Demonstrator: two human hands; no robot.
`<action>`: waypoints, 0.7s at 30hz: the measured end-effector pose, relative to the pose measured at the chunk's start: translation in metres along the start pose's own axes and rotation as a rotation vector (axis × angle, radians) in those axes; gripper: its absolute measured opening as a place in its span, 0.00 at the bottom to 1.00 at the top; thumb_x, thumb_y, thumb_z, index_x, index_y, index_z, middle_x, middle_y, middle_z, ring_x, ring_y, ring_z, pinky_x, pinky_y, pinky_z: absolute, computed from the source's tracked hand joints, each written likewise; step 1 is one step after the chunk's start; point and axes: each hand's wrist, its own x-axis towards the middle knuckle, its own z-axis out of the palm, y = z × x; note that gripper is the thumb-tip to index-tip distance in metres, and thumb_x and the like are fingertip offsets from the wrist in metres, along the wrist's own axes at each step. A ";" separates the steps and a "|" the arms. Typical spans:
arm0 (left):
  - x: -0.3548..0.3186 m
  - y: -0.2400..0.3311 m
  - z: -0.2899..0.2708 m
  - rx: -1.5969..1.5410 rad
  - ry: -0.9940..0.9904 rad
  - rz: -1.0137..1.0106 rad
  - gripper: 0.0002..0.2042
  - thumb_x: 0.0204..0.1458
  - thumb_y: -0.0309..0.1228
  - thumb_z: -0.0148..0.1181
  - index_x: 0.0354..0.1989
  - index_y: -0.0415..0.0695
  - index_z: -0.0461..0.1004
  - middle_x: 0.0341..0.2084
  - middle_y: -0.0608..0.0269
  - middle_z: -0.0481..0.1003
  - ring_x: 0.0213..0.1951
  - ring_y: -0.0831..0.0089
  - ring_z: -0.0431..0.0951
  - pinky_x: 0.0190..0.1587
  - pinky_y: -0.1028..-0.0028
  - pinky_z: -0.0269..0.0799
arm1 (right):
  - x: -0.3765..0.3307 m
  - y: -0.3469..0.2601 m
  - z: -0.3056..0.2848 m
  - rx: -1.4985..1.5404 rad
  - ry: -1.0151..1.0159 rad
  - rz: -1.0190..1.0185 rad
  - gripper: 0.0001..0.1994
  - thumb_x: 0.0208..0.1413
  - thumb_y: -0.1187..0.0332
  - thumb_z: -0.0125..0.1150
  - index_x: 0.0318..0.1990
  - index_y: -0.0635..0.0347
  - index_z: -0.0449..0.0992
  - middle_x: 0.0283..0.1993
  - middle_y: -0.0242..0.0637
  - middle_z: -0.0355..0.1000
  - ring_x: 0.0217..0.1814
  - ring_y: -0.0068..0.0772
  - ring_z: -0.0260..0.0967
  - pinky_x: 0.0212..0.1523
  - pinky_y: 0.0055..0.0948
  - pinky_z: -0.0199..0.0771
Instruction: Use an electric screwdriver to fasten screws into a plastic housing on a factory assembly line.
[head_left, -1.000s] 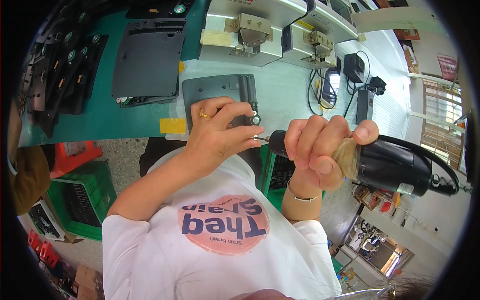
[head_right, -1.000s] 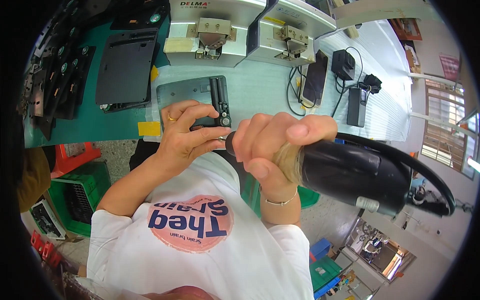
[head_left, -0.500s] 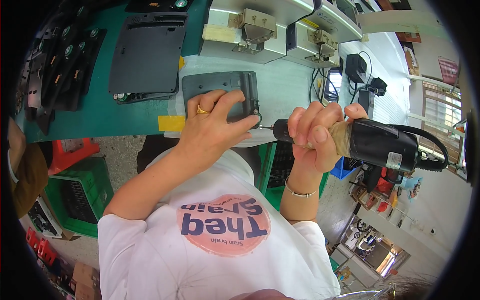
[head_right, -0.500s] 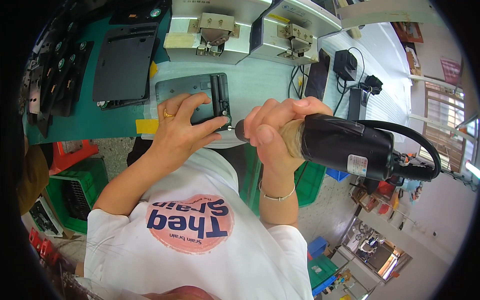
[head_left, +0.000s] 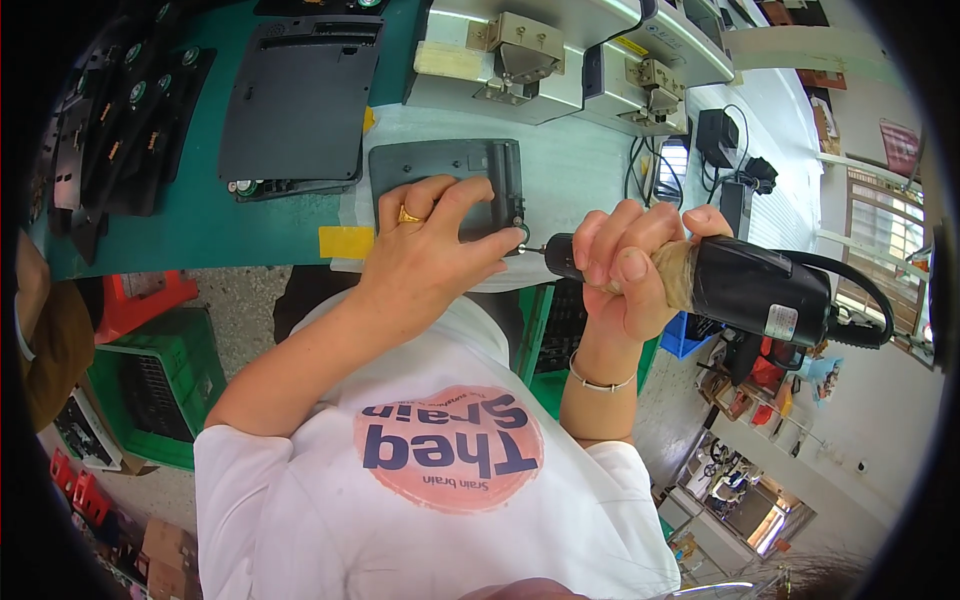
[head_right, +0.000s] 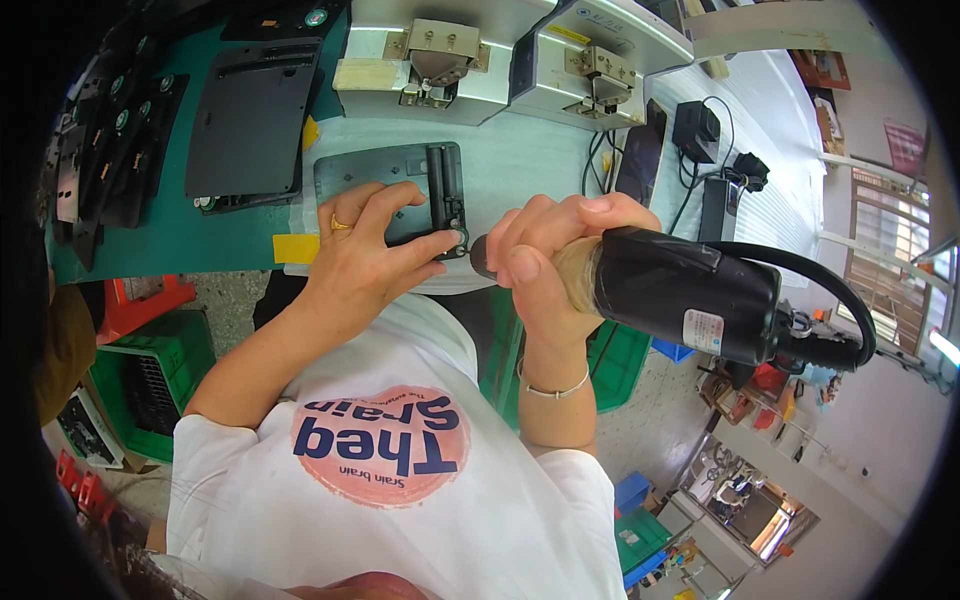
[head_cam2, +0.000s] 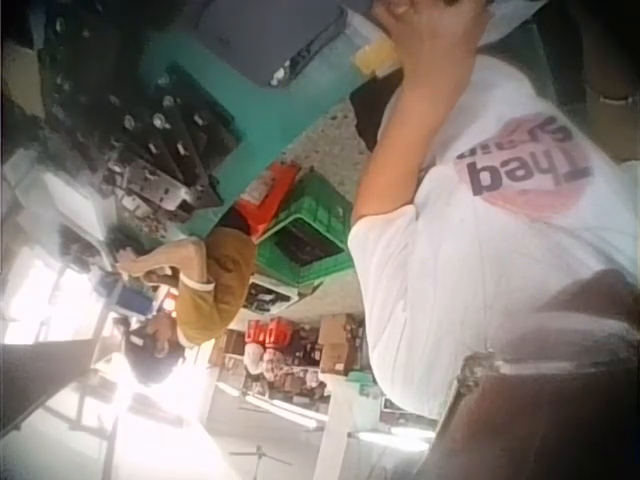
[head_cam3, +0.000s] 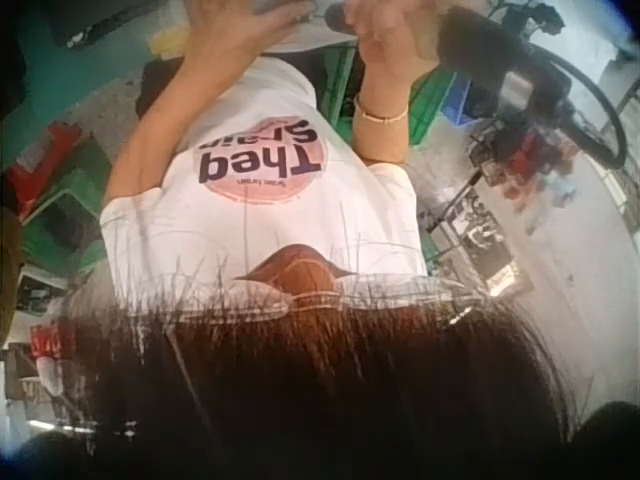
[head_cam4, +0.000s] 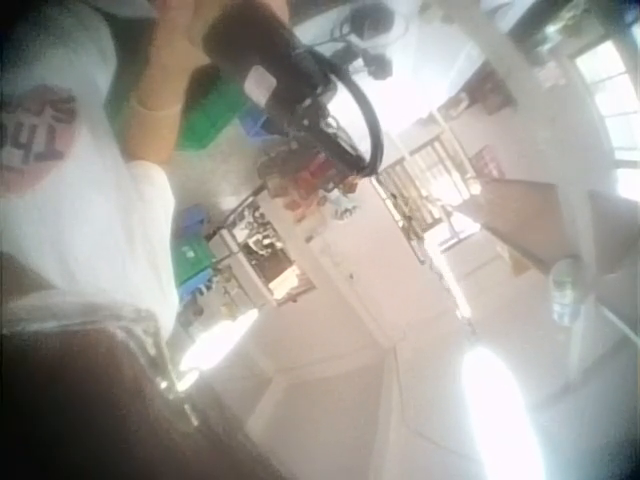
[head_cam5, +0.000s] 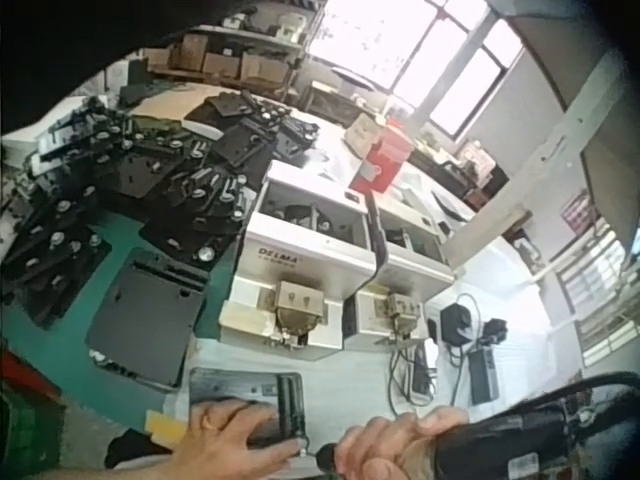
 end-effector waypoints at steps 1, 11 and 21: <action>0.000 0.000 0.000 0.000 -0.001 0.000 0.18 0.37 0.35 0.71 0.41 0.61 0.80 0.51 0.67 0.65 0.53 0.61 0.63 0.52 0.61 0.56 | -0.001 0.001 0.001 0.000 0.000 0.001 0.27 0.50 0.81 0.64 0.56 0.54 0.58 0.22 0.32 0.64 0.19 0.25 0.59 0.21 0.30 0.69; -0.001 0.001 0.000 -0.001 -0.004 -0.027 0.17 0.38 0.34 0.71 0.41 0.61 0.80 0.51 0.66 0.65 0.54 0.60 0.62 0.52 0.61 0.57 | -0.014 0.000 0.024 -0.207 0.073 -0.044 0.37 0.48 0.81 0.67 0.61 0.53 0.51 0.28 0.31 0.67 0.25 0.25 0.65 0.30 0.29 0.73; -0.002 -0.004 0.002 0.035 -0.021 -0.010 0.18 0.38 0.33 0.71 0.42 0.62 0.80 0.50 0.64 0.65 0.53 0.60 0.63 0.52 0.61 0.56 | -0.018 0.000 0.028 -0.242 0.197 -0.060 0.30 0.48 0.81 0.68 0.51 0.49 0.54 0.27 0.32 0.66 0.23 0.29 0.65 0.25 0.34 0.74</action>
